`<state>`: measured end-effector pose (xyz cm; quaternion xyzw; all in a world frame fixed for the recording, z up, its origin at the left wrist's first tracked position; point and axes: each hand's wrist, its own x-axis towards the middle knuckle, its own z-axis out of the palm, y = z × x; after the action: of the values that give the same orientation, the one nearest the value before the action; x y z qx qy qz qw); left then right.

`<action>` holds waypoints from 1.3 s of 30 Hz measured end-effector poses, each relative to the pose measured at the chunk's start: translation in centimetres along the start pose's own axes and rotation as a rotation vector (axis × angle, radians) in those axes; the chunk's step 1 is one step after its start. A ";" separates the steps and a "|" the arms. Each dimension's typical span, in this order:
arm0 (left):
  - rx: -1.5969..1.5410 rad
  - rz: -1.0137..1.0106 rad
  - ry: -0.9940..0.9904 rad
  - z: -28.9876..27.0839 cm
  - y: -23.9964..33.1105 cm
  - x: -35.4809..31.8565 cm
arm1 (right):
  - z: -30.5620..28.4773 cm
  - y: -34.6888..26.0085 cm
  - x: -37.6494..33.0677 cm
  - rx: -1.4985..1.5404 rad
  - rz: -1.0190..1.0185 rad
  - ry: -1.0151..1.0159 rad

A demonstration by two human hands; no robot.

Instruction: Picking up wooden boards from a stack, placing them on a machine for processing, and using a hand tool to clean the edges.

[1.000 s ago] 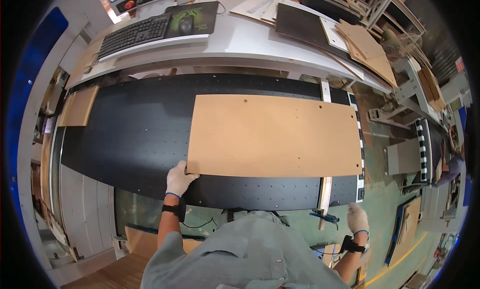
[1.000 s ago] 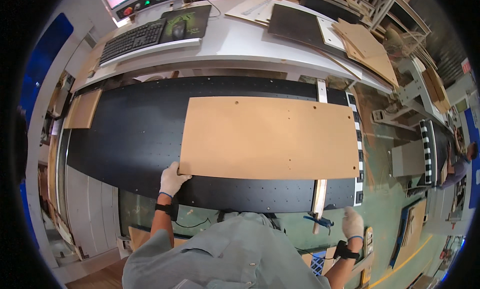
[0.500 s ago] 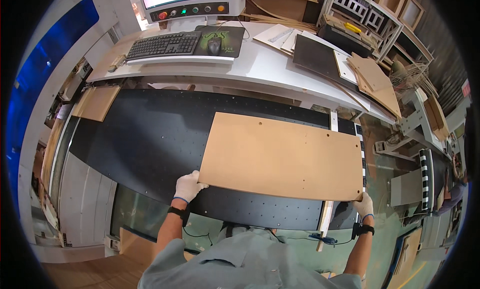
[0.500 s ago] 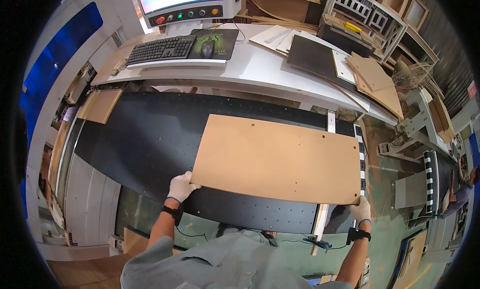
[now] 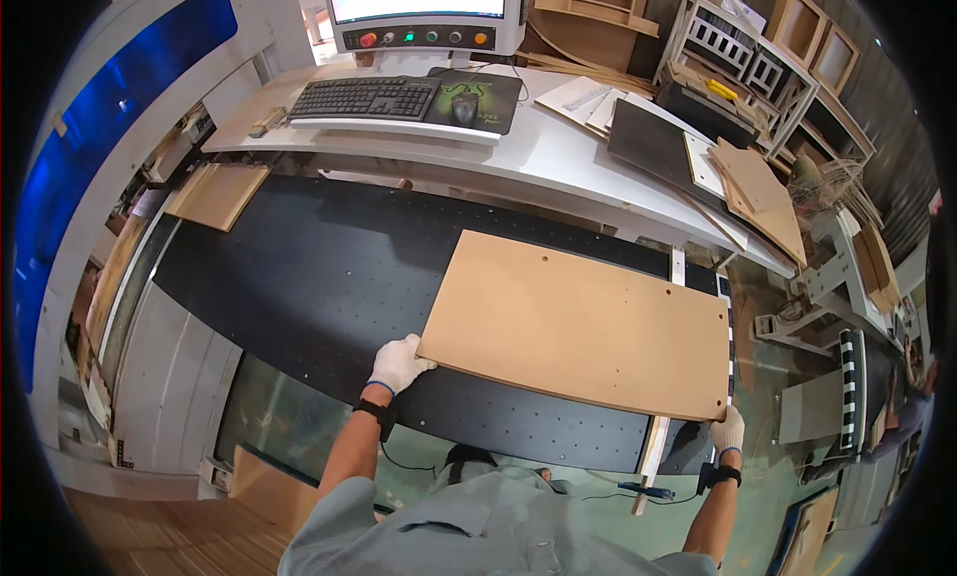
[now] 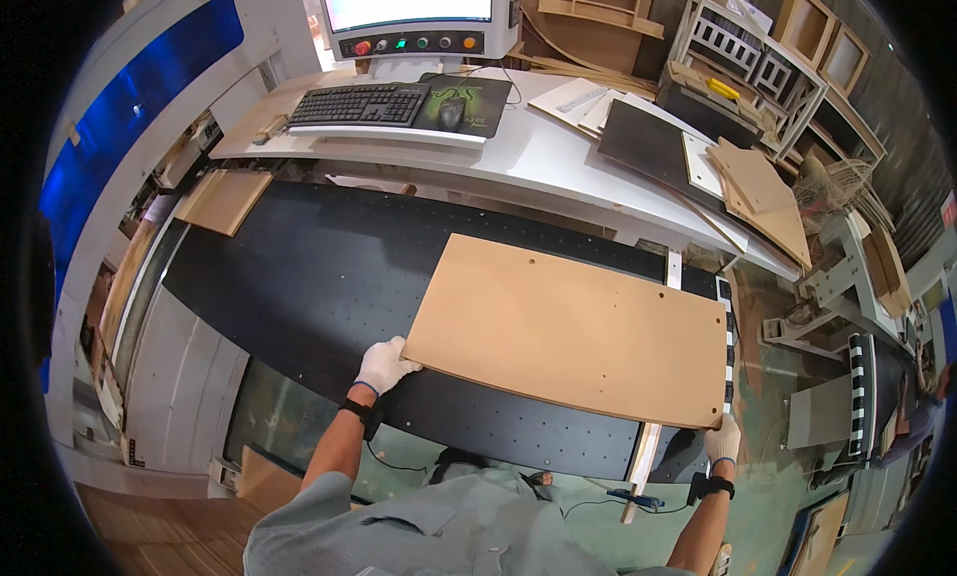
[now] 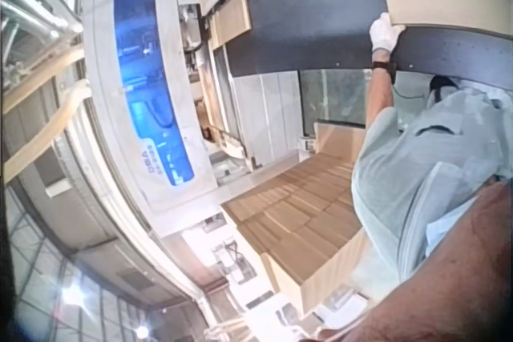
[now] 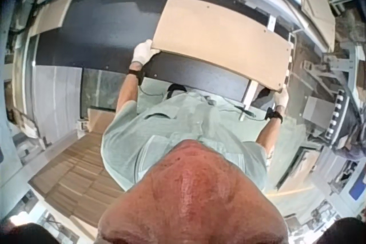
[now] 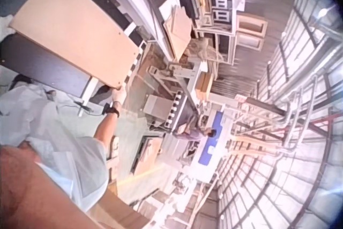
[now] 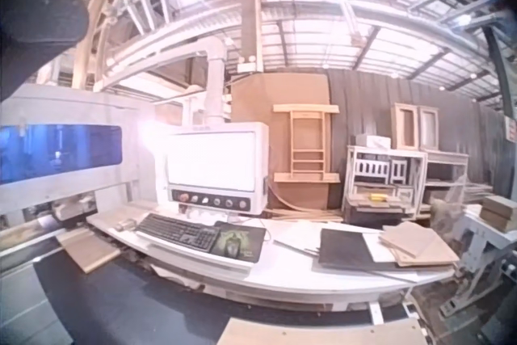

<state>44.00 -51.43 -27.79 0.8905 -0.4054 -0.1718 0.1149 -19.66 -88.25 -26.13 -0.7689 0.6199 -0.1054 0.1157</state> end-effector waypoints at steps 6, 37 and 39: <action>-0.257 -0.051 0.015 0.9 -1.0 -1.4 | -1.6 1.1 -4.6 0.304 0.132 0.089; -0.013 -0.056 0.854 6.0 -8.4 -6.2 | 8.8 -42.7 -24.3 0.962 -0.636 -0.695; -0.002 -0.052 0.834 5.7 -8.7 -6.8 | 10.7 -42.8 -24.5 0.748 -0.648 -0.679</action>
<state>43.48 -40.99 -34.50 0.8935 -0.3015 0.2004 0.2656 18.23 -55.00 -23.52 -0.8164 0.2032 -0.0947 0.5322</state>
